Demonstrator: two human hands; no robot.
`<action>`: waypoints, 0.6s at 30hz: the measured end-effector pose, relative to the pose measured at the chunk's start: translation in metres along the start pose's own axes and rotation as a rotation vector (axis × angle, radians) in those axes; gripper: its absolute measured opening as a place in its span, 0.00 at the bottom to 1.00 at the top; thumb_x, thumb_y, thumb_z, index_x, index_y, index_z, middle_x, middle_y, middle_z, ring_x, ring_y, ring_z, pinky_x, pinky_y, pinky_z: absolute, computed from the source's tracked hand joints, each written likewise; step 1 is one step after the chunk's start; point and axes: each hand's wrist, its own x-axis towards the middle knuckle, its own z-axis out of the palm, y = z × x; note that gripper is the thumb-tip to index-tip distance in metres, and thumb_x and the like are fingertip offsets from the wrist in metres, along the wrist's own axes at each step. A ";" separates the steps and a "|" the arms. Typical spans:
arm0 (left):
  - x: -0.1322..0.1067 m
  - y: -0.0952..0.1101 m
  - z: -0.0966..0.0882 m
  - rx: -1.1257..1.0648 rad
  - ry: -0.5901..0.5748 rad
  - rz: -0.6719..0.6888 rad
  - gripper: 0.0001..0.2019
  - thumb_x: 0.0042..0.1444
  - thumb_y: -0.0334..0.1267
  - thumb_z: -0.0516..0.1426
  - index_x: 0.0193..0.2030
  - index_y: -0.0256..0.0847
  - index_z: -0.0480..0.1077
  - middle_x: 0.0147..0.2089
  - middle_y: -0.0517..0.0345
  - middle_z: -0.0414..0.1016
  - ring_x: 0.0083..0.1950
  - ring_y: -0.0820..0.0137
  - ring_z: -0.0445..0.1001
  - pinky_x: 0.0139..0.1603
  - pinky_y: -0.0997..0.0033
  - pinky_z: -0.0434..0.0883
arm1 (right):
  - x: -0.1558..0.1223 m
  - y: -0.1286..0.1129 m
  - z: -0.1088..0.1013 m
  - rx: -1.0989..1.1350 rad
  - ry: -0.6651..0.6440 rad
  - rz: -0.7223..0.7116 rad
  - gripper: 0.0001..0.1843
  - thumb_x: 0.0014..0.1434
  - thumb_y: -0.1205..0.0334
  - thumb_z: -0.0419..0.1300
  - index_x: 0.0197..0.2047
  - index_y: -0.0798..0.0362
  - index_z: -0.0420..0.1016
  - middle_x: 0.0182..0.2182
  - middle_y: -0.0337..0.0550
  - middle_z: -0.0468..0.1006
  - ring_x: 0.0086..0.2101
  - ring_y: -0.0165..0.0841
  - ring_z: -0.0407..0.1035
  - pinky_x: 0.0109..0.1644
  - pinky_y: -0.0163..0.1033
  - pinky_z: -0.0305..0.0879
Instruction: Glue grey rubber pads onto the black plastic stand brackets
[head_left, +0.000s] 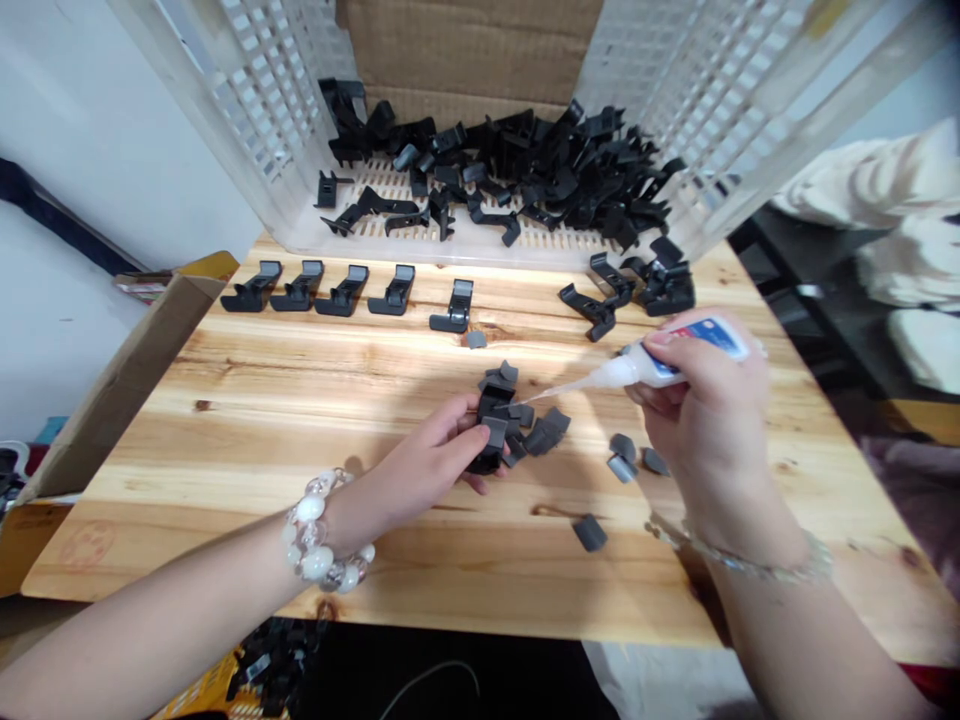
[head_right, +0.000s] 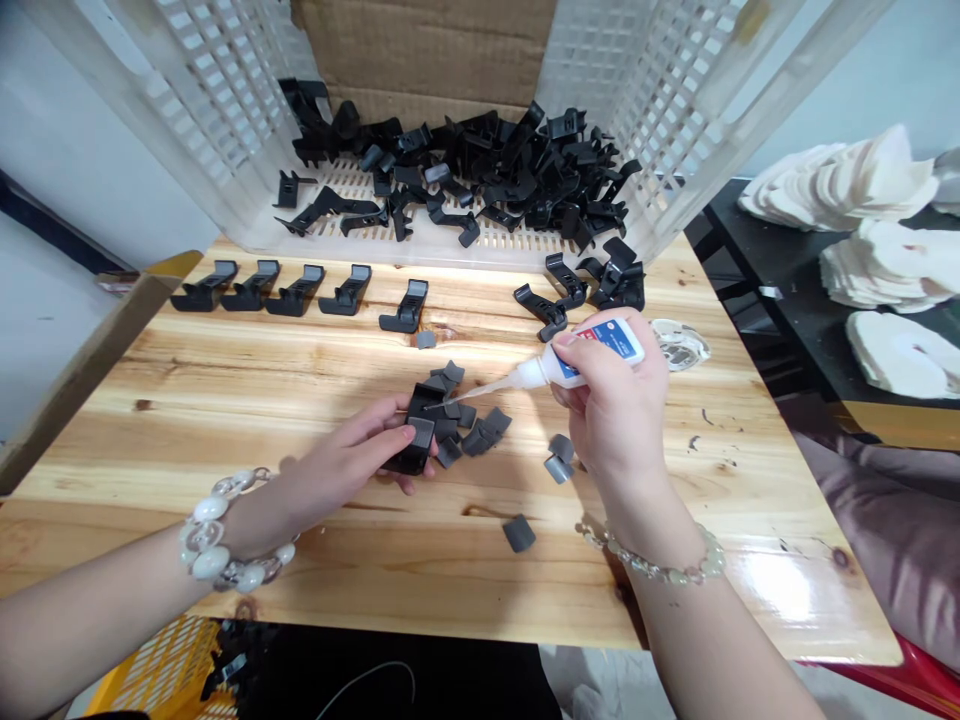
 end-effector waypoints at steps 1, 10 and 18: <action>0.000 0.000 0.000 -0.005 0.001 0.002 0.11 0.63 0.40 0.52 0.50 0.40 0.65 0.40 0.53 0.74 0.39 0.66 0.76 0.32 0.71 0.75 | 0.000 -0.001 0.000 0.010 0.003 0.003 0.11 0.47 0.72 0.65 0.23 0.49 0.68 0.13 0.31 0.56 0.14 0.23 0.45 0.17 0.36 0.35; 0.001 0.000 0.001 -0.176 -0.016 -0.043 0.11 0.62 0.41 0.55 0.48 0.40 0.66 0.38 0.53 0.76 0.39 0.64 0.78 0.34 0.66 0.77 | -0.005 -0.005 0.004 -0.009 0.034 -0.050 0.12 0.47 0.71 0.66 0.24 0.47 0.68 0.15 0.32 0.57 0.16 0.24 0.46 0.19 0.38 0.35; -0.001 0.002 0.001 -0.200 -0.008 -0.071 0.11 0.62 0.41 0.56 0.49 0.40 0.66 0.38 0.53 0.77 0.37 0.65 0.79 0.33 0.66 0.78 | -0.008 -0.003 0.005 -0.030 0.053 -0.072 0.12 0.47 0.71 0.67 0.25 0.46 0.69 0.18 0.34 0.60 0.16 0.25 0.47 0.18 0.38 0.36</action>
